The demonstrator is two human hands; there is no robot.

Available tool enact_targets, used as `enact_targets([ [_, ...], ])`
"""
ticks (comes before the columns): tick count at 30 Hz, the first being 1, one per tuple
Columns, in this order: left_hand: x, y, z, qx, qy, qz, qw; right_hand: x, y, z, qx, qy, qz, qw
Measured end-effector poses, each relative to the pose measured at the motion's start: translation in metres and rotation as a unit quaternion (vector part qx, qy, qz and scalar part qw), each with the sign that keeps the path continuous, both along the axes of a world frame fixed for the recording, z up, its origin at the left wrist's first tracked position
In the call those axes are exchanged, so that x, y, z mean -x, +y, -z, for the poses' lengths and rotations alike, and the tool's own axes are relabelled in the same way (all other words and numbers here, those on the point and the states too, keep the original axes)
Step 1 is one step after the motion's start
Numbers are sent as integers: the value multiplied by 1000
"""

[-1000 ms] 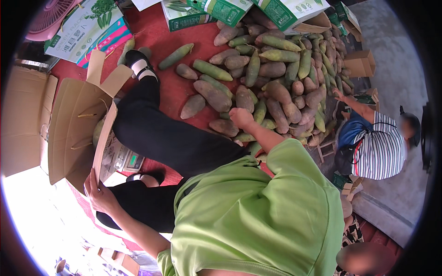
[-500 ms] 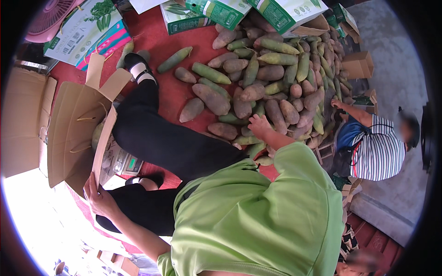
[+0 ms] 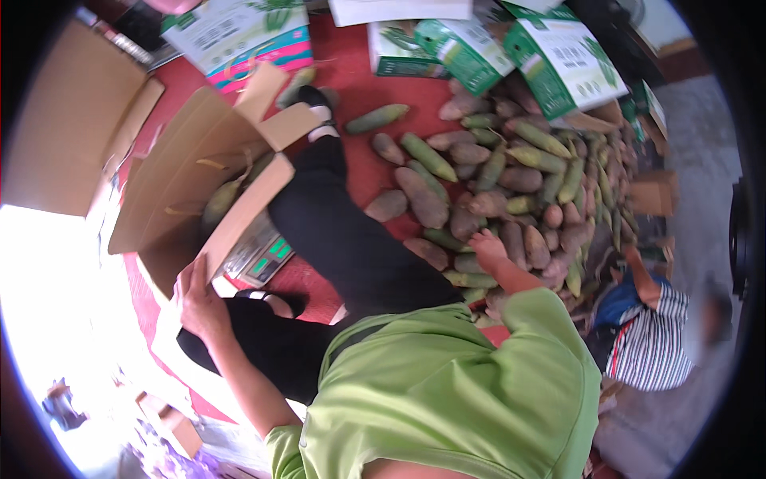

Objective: Sort and pack radishes or similar root vegetables into cardboard boxes and weigh them.

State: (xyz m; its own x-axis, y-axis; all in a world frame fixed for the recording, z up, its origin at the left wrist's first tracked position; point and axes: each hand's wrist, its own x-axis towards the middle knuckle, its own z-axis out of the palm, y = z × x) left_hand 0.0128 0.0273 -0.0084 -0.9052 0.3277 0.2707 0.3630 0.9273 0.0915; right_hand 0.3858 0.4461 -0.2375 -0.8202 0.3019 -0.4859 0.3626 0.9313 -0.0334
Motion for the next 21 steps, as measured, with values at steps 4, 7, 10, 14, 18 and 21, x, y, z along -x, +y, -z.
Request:
enact_targets([
  [4,0,7,-4,-18,-14,-5,1000,17,16,-36,17,103,151,983],
  [7,1,3,-3,-23,-9,-3,1000,41,37,-54,50,184,262,946],
  [10,2,2,-4,-16,-8,-2,1000,71,46,-89,80,257,278,922],
  [14,3,-1,-3,-4,-2,4,1000,122,40,-147,137,360,247,889],
  [18,1,0,-5,-3,-7,1,1000,194,20,-225,256,464,191,826],
  [21,1,3,-6,-4,-10,4,1000,249,-12,-286,413,532,145,725],
])
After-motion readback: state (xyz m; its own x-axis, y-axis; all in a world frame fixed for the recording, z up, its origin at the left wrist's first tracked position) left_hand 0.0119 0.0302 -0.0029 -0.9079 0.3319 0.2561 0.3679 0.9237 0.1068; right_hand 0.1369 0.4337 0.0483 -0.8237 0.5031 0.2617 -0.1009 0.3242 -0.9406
